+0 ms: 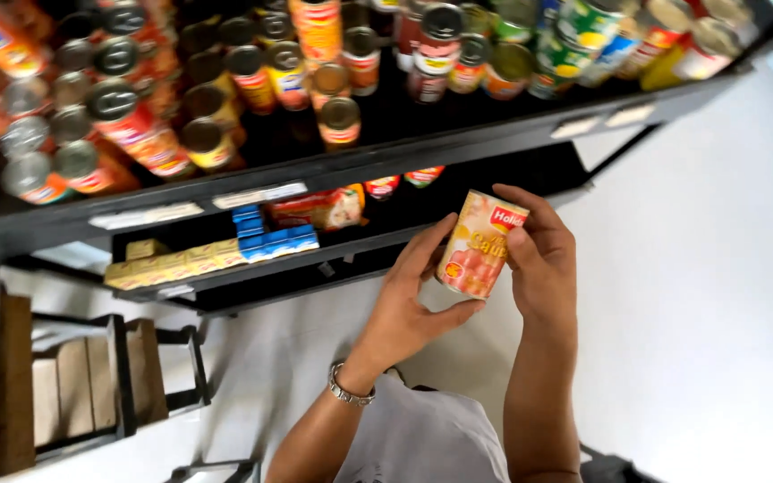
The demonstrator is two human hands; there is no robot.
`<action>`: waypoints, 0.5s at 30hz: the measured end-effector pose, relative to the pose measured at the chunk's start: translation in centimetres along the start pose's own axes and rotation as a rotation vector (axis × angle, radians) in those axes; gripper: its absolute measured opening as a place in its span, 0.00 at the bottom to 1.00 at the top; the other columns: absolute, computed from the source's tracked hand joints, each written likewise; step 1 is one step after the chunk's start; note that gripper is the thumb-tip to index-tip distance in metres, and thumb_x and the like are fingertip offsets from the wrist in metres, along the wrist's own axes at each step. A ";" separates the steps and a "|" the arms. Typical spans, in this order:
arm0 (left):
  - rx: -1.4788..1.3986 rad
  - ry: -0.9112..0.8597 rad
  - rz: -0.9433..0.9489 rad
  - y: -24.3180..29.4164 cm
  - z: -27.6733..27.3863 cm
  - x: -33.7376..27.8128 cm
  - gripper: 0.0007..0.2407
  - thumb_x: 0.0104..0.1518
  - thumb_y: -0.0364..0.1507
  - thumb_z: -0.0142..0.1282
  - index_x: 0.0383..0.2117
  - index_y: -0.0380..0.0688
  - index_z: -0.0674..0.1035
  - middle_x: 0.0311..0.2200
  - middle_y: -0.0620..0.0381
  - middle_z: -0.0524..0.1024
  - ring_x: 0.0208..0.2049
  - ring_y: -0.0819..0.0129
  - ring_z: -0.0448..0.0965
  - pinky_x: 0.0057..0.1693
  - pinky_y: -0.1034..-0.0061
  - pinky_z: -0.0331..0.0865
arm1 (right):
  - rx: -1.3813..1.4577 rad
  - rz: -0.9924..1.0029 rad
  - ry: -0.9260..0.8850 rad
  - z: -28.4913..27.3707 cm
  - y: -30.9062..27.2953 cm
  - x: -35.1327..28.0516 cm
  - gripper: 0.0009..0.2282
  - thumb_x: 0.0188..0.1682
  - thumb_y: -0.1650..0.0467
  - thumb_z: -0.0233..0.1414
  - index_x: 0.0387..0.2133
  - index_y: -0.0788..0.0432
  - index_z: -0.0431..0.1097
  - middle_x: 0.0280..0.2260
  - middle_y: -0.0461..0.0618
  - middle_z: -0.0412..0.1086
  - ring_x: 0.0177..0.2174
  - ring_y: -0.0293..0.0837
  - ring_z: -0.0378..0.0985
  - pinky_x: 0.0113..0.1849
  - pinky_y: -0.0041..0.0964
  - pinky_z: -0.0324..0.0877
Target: Stocking canned goods from a cardboard box onto store shelves.
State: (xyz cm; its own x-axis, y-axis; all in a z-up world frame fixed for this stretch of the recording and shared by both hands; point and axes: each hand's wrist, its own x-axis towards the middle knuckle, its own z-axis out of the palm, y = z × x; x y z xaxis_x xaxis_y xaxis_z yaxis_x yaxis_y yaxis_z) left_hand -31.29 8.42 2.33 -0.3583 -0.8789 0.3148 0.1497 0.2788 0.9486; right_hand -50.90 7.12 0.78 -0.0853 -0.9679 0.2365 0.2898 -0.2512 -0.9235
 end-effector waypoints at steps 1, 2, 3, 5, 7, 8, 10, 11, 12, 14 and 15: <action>-0.109 -0.029 -0.004 -1.1 1.1 0.0 0.37 0.51 0.19 0.68 0.70 0.39 0.61 0.65 0.50 0.67 0.64 0.64 0.72 0.68 0.68 0.69 | 0.045 0.000 0.027 -1.1 -0.3 -0.6 0.26 0.54 0.65 0.59 0.61 0.69 0.64 0.46 0.53 0.75 0.44 0.39 0.78 0.46 0.34 0.75; -0.218 -0.057 -0.011 -2.3 2.1 0.0 0.35 0.54 0.18 0.65 0.71 0.39 0.61 0.64 0.50 0.69 0.65 0.64 0.72 0.71 0.67 0.67 | 0.089 -0.001 0.053 -2.1 -0.6 -1.3 0.25 0.55 0.64 0.58 0.60 0.70 0.64 0.47 0.52 0.75 0.43 0.39 0.78 0.45 0.34 0.76; -0.230 -0.091 -0.023 -2.5 2.8 0.1 0.35 0.54 0.18 0.65 0.71 0.39 0.61 0.64 0.50 0.69 0.65 0.64 0.72 0.71 0.67 0.67 | 0.083 -0.008 0.089 -3.0 -0.8 -2.1 0.25 0.55 0.64 0.58 0.60 0.70 0.64 0.47 0.52 0.75 0.43 0.39 0.78 0.45 0.34 0.76; -0.199 -0.133 -0.067 -2.9 4.1 0.5 0.34 0.52 0.18 0.64 0.69 0.39 0.64 0.59 0.52 0.74 0.61 0.65 0.76 0.69 0.67 0.69 | 0.078 -0.019 0.126 -4.6 -1.2 -3.4 0.26 0.55 0.62 0.59 0.60 0.70 0.64 0.47 0.54 0.74 0.44 0.40 0.78 0.45 0.34 0.76; -0.175 -0.161 -0.047 -3.1 5.1 0.5 0.33 0.53 0.18 0.65 0.68 0.39 0.65 0.59 0.51 0.75 0.61 0.64 0.76 0.69 0.67 0.69 | 0.096 -0.044 0.146 -6.0 -0.7 -4.4 0.28 0.55 0.61 0.59 0.60 0.71 0.63 0.49 0.55 0.73 0.46 0.41 0.78 0.47 0.36 0.76; -0.142 -0.161 -0.021 -3.2 5.4 0.5 0.33 0.53 0.18 0.65 0.68 0.40 0.66 0.59 0.51 0.75 0.61 0.63 0.77 0.69 0.66 0.69 | 0.120 -0.060 0.137 -6.4 -0.4 -4.6 0.29 0.55 0.61 0.60 0.61 0.71 0.62 0.51 0.56 0.72 0.47 0.42 0.78 0.49 0.37 0.75; -0.138 -0.178 -0.007 -4.0 5.1 0.4 0.33 0.51 0.17 0.66 0.68 0.40 0.66 0.60 0.50 0.75 0.61 0.62 0.76 0.69 0.66 0.68 | 0.192 -0.079 0.082 -5.8 -0.9 -4.1 0.31 0.53 0.60 0.61 0.63 0.70 0.60 0.54 0.58 0.71 0.50 0.44 0.78 0.51 0.39 0.75; -0.137 -0.175 -0.003 -4.4 4.8 -0.1 0.34 0.50 0.17 0.67 0.67 0.41 0.66 0.60 0.50 0.74 0.61 0.62 0.76 0.68 0.66 0.67 | 0.263 -0.077 0.015 -5.4 -1.0 -4.1 0.34 0.52 0.59 0.62 0.64 0.69 0.57 0.57 0.59 0.70 0.52 0.46 0.78 0.52 0.41 0.75; -0.128 -0.173 -0.008 -4.6 4.4 -0.3 0.34 0.50 0.17 0.67 0.67 0.41 0.66 0.60 0.50 0.74 0.61 0.62 0.76 0.68 0.66 0.67 | 0.273 -0.075 0.014 -5.1 -0.5 -4.2 0.34 0.52 0.59 0.62 0.64 0.69 0.57 0.57 0.59 0.70 0.52 0.46 0.78 0.52 0.41 0.75; -0.144 -0.185 -0.040 -5.0 3.1 -0.6 0.35 0.51 0.17 0.65 0.69 0.42 0.65 0.60 0.49 0.75 0.62 0.61 0.75 0.69 0.67 0.67 | 0.362 -0.052 -0.087 -4.3 0.6 -3.9 0.37 0.50 0.60 0.63 0.67 0.67 0.54 0.59 0.63 0.68 0.52 0.50 0.77 0.52 0.45 0.75; -0.132 -0.169 -0.037 -4.8 2.5 -0.5 0.35 0.51 0.17 0.65 0.69 0.42 0.65 0.60 0.49 0.75 0.62 0.61 0.75 0.69 0.67 0.67 | 0.372 -0.047 -0.105 -4.0 1.3 -3.4 0.37 0.50 0.60 0.63 0.67 0.67 0.54 0.59 0.63 0.68 0.52 0.50 0.77 0.52 0.45 0.75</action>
State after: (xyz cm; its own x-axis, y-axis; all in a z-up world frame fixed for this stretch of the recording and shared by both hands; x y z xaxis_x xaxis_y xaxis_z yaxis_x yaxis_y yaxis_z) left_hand -34.10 8.45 -2.34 -0.5134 -0.8073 0.2910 0.2490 0.1844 0.9508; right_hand -54.03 10.11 -2.43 -0.0143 -0.9462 0.3233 0.6158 -0.2631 -0.7427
